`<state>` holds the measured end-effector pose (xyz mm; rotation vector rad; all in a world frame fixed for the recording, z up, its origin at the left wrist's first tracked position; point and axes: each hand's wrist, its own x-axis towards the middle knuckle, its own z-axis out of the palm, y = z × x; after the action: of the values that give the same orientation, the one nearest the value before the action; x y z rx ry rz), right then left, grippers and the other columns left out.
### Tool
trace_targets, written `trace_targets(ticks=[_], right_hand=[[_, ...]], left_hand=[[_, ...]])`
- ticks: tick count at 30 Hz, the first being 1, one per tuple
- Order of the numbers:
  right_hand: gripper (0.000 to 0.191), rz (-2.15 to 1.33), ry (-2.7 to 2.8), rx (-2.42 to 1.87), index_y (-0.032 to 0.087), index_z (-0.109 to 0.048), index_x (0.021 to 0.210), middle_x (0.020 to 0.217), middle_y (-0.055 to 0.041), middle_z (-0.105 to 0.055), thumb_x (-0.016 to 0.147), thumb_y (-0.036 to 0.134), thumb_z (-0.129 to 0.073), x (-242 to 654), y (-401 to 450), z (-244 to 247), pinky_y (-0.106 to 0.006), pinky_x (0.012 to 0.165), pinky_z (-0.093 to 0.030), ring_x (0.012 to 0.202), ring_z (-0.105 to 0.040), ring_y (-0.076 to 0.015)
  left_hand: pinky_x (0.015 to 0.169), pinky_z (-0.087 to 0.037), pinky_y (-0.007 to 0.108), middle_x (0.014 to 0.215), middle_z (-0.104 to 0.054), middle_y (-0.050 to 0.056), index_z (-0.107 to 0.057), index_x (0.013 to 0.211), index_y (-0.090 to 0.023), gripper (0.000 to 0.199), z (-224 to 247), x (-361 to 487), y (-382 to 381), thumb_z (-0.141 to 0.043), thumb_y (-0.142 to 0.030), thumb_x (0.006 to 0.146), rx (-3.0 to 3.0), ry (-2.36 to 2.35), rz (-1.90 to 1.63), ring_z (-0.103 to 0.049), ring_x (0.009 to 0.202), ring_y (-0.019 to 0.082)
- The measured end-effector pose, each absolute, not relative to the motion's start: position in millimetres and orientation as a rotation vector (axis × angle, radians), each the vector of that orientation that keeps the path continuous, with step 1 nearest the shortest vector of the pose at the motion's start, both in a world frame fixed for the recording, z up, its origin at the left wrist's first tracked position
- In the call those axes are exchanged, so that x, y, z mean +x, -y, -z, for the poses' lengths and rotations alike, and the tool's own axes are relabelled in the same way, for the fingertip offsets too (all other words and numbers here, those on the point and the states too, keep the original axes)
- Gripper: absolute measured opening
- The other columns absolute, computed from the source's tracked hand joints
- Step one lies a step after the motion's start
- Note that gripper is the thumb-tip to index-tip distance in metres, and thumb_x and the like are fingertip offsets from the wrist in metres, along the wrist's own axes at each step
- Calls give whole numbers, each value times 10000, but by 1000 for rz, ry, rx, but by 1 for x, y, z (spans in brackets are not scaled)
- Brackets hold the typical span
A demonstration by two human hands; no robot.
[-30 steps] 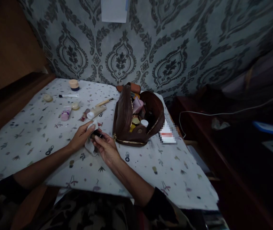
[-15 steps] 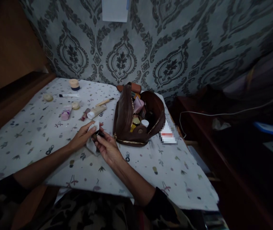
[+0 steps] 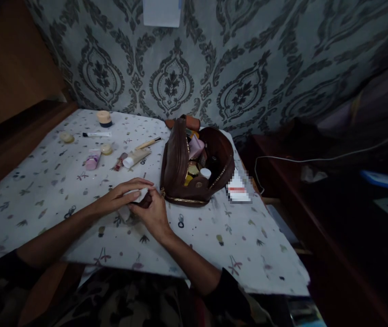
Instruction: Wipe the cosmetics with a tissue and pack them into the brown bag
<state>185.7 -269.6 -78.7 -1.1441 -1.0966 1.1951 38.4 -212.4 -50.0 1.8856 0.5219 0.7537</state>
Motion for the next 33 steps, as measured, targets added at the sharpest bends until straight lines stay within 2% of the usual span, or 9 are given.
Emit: trace_targets(ticks=[4,9,13,18,21,25,29,33], right_hand=[[398,-1137,1202,-1177,193,-611,961,919,-25,-676,614,237,-800,185,272,79,-318,785,-539,856,-634,-189],[458,-1312,1017,-996,232,-552,955,924,8,-644,589,253,-827,181,274,72,-284,804,-534,849,-640,-151],[470,-1339,944,-926,233,-555,947,935,13,-639,584,253,-853,182,273,66,-266,793,-541,849,-637,-138],[440,-1296,906,-946,243,-615,1037,1092,-12,-633,659,322,-827,187,272,61,-220,616,-526,756,-628,-116],[478,-1262,956,-1010,256,-625,1120,1048,-11,-648,684,324,-808,190,272,61,-218,531,-486,628,-577,-96],[476,-1005,1135,-1114,252,-670,1158,974,-12,-605,698,270,-790,194,273,61,-243,589,-487,628,-510,-97],[404,-723,1302,-1190,268,-725,1102,913,6,-510,704,256,-789,199,273,61,-263,653,-490,659,-486,-104],[460,-657,1403,-1191,260,-683,1189,869,17,-495,737,229,-763,200,272,63,-259,617,-477,617,-467,-103]], left_hand=[[1041,-406,340,1255,-651,101,-598,1322,-161,491,52,40,212,-467,-473,966,1742,-684,-713,-582,1168,256],[985,-436,330,1116,-703,88,-663,1211,-132,535,54,44,209,-566,-547,886,1429,-776,-802,-620,1071,258],[871,-494,330,1050,-723,99,-683,1157,-123,574,56,48,211,-626,-588,826,1177,-728,-826,-665,948,247],[775,-500,290,908,-730,71,-688,1140,-134,584,62,49,214,-599,-626,838,1115,-731,-813,-660,828,205],[700,-497,281,766,-700,30,-683,1101,-147,598,64,50,216,-602,-667,816,1082,-769,-803,-628,709,181],[712,-499,276,771,-696,32,-681,949,-138,590,60,51,217,-702,-678,713,977,-812,-819,-635,768,196],[571,-483,258,685,-672,27,-673,866,-124,583,53,51,218,-740,-669,672,881,-822,-757,-608,610,163],[439,-458,243,615,-627,-1,-649,828,-130,553,48,50,220,-800,-623,628,861,-758,-748,-529,455,119]])
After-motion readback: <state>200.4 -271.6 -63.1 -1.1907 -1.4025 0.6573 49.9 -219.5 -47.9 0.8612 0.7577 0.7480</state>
